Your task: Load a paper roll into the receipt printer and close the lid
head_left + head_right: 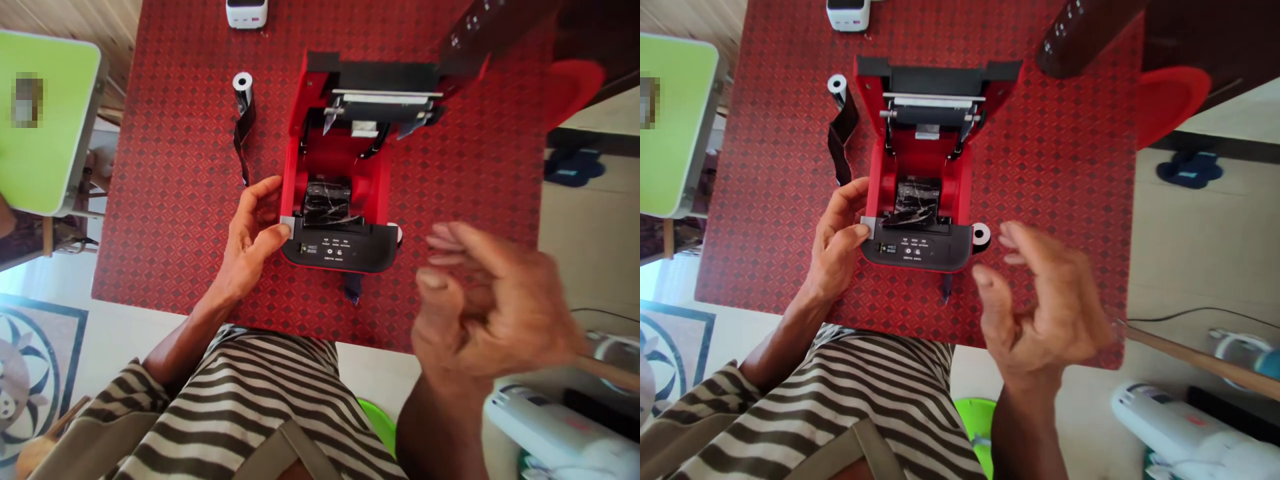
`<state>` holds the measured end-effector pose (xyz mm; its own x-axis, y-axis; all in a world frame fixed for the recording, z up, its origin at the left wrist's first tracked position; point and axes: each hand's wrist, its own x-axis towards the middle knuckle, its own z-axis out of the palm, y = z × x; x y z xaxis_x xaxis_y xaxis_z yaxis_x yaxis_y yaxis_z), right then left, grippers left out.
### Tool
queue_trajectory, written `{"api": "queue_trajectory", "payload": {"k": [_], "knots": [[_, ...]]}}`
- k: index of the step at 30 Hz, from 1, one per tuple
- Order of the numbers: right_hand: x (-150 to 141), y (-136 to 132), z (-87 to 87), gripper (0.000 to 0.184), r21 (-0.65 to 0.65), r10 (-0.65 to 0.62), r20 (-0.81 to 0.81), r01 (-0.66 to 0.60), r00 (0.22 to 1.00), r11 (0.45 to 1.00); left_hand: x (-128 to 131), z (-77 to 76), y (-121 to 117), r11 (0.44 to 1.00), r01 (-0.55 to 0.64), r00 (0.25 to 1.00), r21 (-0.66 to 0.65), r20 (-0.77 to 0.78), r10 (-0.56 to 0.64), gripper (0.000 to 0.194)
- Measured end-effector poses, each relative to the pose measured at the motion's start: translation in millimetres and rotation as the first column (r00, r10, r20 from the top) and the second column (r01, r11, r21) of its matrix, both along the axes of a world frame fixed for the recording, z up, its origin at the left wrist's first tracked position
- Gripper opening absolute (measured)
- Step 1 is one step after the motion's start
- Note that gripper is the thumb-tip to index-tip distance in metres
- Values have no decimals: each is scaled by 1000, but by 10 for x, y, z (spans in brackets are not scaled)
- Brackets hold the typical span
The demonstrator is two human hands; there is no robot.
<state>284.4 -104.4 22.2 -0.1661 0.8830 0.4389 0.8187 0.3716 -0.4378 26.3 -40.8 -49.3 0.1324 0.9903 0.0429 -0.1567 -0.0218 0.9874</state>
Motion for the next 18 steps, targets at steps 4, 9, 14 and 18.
{"api": "queue_trajectory", "payload": {"k": [4,9,14,18], "knots": [[5,309,261,25,-8,37,76,-36,996,999,3,29,-30,1000,21,1000,2,14,-21,76],[100,769,413,27,37,194,207,-205,959,978,-5,89,-76,1000,7,1000,-15,-17,-7,72],[18,1103,325,25,-153,365,207,-338,908,929,29,111,-108,999,-16,1000,-39,-9,16,70],[-90,1289,214,20,-289,346,207,-281,915,915,60,144,-116,998,-29,1000,-58,8,29,68]]}}
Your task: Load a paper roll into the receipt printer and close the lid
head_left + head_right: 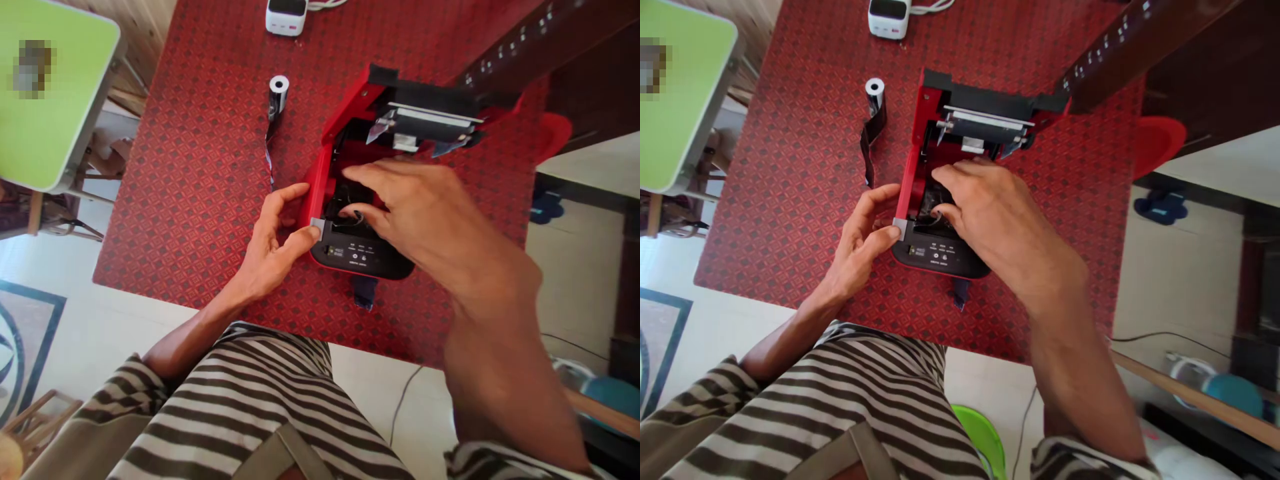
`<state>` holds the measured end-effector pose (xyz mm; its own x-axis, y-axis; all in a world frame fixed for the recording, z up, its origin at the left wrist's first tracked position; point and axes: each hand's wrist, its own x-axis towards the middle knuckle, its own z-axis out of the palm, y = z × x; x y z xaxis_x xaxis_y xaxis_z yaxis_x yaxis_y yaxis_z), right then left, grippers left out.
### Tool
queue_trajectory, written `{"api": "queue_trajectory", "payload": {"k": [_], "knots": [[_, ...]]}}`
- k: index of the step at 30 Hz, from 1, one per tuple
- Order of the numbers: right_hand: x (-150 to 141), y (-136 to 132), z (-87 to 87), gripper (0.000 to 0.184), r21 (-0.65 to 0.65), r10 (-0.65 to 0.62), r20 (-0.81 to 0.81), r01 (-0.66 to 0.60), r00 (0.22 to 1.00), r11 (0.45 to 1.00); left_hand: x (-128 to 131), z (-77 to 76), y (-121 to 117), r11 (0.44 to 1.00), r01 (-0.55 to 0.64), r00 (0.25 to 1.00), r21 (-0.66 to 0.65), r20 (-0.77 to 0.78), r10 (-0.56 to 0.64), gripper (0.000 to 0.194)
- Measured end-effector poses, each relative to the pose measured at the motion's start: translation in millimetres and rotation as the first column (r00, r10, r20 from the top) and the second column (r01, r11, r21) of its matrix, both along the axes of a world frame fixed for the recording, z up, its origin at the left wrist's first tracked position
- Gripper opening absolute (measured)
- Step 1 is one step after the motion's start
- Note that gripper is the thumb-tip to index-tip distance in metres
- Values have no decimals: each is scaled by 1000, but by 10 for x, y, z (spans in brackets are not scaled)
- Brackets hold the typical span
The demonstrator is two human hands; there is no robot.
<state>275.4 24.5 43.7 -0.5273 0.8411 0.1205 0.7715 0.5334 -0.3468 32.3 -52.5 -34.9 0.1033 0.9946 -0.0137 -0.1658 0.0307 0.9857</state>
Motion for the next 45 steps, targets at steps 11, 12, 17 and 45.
{"api": "queue_trajectory", "payload": {"k": [11,12,17,45], "knots": [[3,168,14,18,-13,104,51,-104,993,995,5,72,12,1000,6,1000,-10,-10,-6,63],[8,125,70,21,-2,78,43,-78,996,997,2,81,11,1000,7,1000,-11,-13,-7,63],[5,-173,221,21,132,-16,2,15,1000,991,-27,110,4,1000,14,999,-9,-39,-14,64],[698,-442,-997,33,-154,-551,-709,666,440,730,-54,-112,69,989,-43,997,143,-54,51,62]]}}
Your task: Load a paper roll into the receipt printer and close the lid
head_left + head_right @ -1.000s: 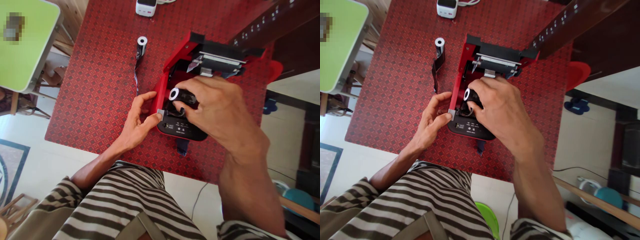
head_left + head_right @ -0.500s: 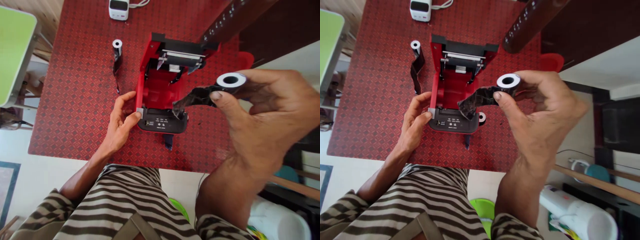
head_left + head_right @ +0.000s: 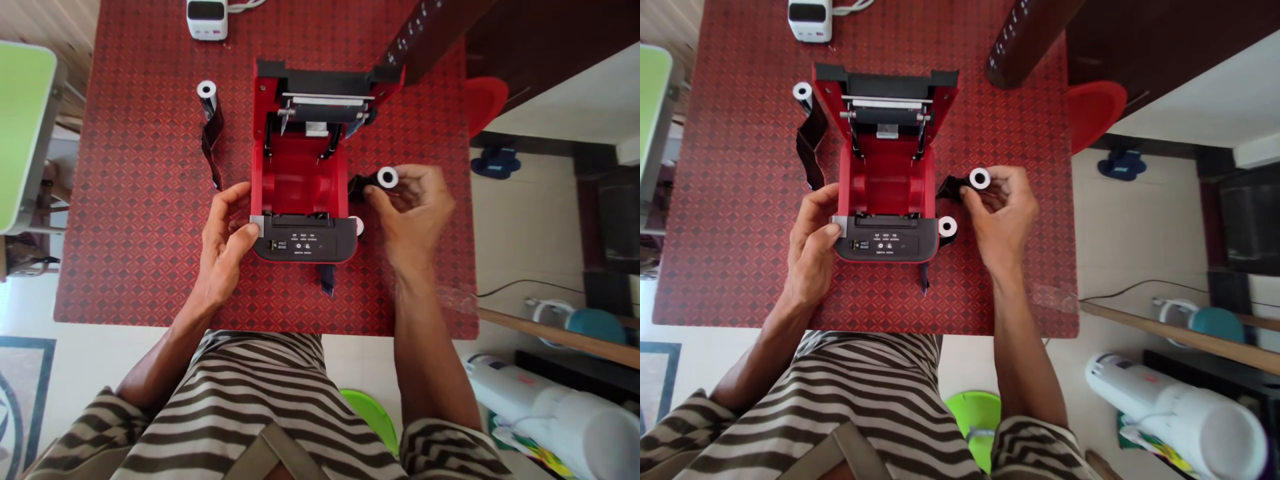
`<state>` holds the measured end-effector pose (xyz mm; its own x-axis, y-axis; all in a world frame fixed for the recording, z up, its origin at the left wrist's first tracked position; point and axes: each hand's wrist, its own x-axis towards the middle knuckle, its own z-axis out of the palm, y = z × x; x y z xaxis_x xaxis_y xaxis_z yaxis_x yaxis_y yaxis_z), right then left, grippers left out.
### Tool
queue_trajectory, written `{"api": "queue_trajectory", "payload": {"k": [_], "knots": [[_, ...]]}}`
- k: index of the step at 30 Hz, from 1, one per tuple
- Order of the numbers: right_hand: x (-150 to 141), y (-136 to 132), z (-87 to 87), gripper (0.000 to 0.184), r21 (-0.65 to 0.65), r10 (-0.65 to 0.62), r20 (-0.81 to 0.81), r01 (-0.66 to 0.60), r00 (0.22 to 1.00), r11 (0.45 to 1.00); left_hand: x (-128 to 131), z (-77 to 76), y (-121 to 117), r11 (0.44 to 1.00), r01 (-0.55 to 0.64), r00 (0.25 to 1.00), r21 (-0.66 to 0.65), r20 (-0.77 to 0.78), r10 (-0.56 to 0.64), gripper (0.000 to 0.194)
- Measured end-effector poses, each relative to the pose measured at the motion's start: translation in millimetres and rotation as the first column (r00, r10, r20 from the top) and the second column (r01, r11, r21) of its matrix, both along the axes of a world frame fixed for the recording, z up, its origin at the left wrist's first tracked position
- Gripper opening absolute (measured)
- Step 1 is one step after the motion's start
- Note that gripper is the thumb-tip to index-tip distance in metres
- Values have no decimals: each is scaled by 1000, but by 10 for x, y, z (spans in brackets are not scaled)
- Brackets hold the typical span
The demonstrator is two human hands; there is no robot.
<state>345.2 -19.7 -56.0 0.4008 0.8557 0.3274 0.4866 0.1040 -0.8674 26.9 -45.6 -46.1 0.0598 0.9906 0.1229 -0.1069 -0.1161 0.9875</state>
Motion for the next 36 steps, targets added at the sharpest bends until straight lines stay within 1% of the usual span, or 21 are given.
{"api": "queue_trajectory", "payload": {"k": [2,5,8,11,13,14,16,18,19,21,22,23,24,25,28,30,31,33,34,36], "knots": [[-32,-3,-77,35,-15,1,34,-1,999,1000,-16,13,-8,1000,10,1000,-10,-13,-10,60],[-35,-3,-141,34,-12,6,79,-5,997,1000,-29,35,-21,999,24,999,-37,-41,-25,60],[-7,0,-154,34,-33,22,117,-18,993,999,-20,64,-32,999,25,998,-35,-63,-27,62],[35,-49,-114,41,-73,68,114,-60,991,996,1,103,-34,998,15,998,-55,-59,-18,63],[83,-159,-56,48,-98,89,117,-78,989,992,11,124,-30,996,9,999,-83,-39,-12,65],[114,-246,-18,51,-101,79,127,-66,989,993,14,131,-28,996,6,1000,-92,-27,-9,67],[179,-475,69,48,-109,35,152,-18,988,994,17,139,-24,995,10,1000,-100,-16,-12,68],[215,-738,158,41,-171,42,139,-18,989,985,20,142,-27,995,16,1000,-94,-13,-17,67],[209,-857,196,43,-235,97,107,-69,990,969,22,143,-31,996,16,1000,-89,-10,-17,66],[136,-1025,240,57,-314,201,38,-180,979,932,28,145,-38,996,7,1000,-85,-4,-8,65],[71,-1061,242,67,-326,239,9,-223,971,919,30,145,-39,996,1,1000,-88,-5,-2,64],[-5,-1063,231,73,-322,251,-7,-240,968,916,30,142,-38,996,-5,1000,-92,-10,4,64],[-86,-1036,210,74,-311,244,-10,-235,970,921,29,137,-35,995,-8,1000,-95,-17,6,65],[-166,-987,181,68,-296,221,2,-211,975,932,24,130,-29,995,-7,1000,-95,-25,4,66],[-347,-809,84,39,-232,120,78,-99,990,968,2,102,-7,997,13,999,-77,-37,-16,69],[-399,-732,48,31,-208,81,90,-61,993,976,-13,89,2,997,30,998,-72,-45,-33,68],[-404,-712,51,29,-192,63,70,-49,996,980,-17,87,3,997,34,998,-71,-49,-38,68],[-383,-699,117,24,-136,24,12,-22,1000,991,-17,87,0,997,39,998,-74,-54,-43,69],[-362,-700,185,23,-93,5,-12,-6,1000,996,-13,90,-3,997,38,998,-72,-53,-42,69],[-319,-703,395,24,-3,-6,-40,6,999,1000,0,98,-10,997,29,998,-65,-46,-33,69]]}}
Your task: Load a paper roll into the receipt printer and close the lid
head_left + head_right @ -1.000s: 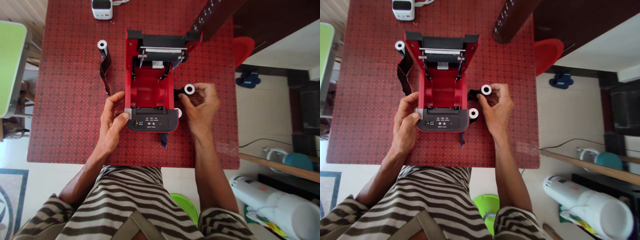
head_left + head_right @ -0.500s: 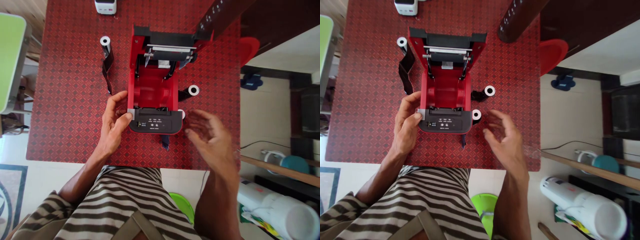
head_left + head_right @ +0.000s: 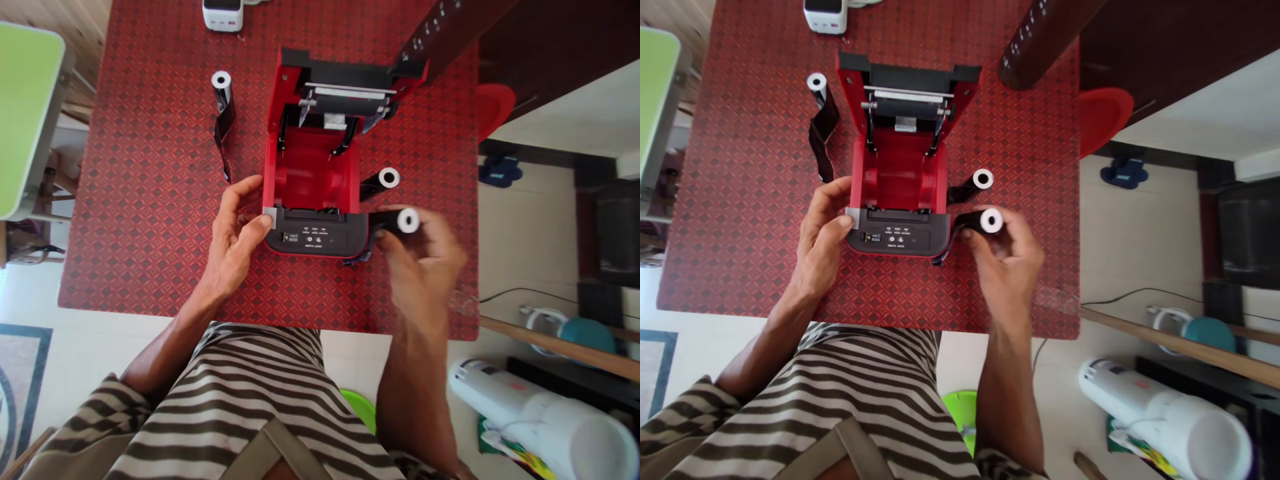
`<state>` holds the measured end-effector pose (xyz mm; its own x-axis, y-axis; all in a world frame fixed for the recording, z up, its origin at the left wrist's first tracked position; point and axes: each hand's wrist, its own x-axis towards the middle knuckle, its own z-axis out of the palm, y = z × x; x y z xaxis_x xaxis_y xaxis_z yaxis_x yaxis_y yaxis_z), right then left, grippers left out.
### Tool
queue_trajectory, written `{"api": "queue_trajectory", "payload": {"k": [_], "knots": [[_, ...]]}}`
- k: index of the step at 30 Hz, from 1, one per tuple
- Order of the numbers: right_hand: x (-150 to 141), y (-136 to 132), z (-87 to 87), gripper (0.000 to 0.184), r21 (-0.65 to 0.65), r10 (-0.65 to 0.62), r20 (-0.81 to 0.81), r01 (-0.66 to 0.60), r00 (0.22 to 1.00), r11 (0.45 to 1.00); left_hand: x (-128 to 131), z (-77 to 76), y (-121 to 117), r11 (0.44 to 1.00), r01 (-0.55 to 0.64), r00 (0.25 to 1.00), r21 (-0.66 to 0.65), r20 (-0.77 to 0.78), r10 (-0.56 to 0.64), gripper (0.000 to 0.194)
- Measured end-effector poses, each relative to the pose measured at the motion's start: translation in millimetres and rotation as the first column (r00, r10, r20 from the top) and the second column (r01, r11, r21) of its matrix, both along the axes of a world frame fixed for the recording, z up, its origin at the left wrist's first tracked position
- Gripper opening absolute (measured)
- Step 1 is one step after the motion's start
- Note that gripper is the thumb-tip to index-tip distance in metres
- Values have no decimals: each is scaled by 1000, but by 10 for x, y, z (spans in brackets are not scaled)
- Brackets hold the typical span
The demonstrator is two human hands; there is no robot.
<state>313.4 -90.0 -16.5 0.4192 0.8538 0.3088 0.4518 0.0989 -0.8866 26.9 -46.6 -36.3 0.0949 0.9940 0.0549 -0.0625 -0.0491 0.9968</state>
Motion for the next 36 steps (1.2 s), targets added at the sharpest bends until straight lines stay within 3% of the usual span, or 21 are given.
{"api": "queue_trajectory", "payload": {"k": [3,6,10,14,17,20,25,29,33,36], "knots": [[20,11,431,32,99,87,23,-89,996,991,18,19,-10,1000,-12,1000,2,12,12,68],[-34,73,815,33,82,195,146,-208,970,975,24,45,-15,1000,-18,1000,-17,10,18,69],[-131,275,1027,37,56,296,368,-339,881,939,16,69,-20,1000,-22,1000,-16,3,22,69],[-180,506,1012,24,-82,414,579,-455,702,887,21,64,-46,1000,-14,1000,-17,4,14,66],[-197,629,983,28,-151,451,702,-504,551,850,40,75,-79,999,-17,1000,-30,11,17,62],[-217,730,964,30,-226,509,731,-544,453,808,55,116,-107,998,-10,1000,-64,21,11,61],[-279,862,940,19,-361,587,712,-517,384,776,58,170,-124,994,4,999,-109,46,1,60],[-332,933,914,20,-423,632,670,-500,389,756,67,154,-128,995,1,999,-104,48,4,58],[-368,1080,832,15,-504,702,634,-514,324,694,88,135,-129,996,-4,998,-91,56,9,57],[-431,1191,761,14,-585,725,625,-441,290,681,104,139,-130,996,-8,998,-86,61,13,57]]}}
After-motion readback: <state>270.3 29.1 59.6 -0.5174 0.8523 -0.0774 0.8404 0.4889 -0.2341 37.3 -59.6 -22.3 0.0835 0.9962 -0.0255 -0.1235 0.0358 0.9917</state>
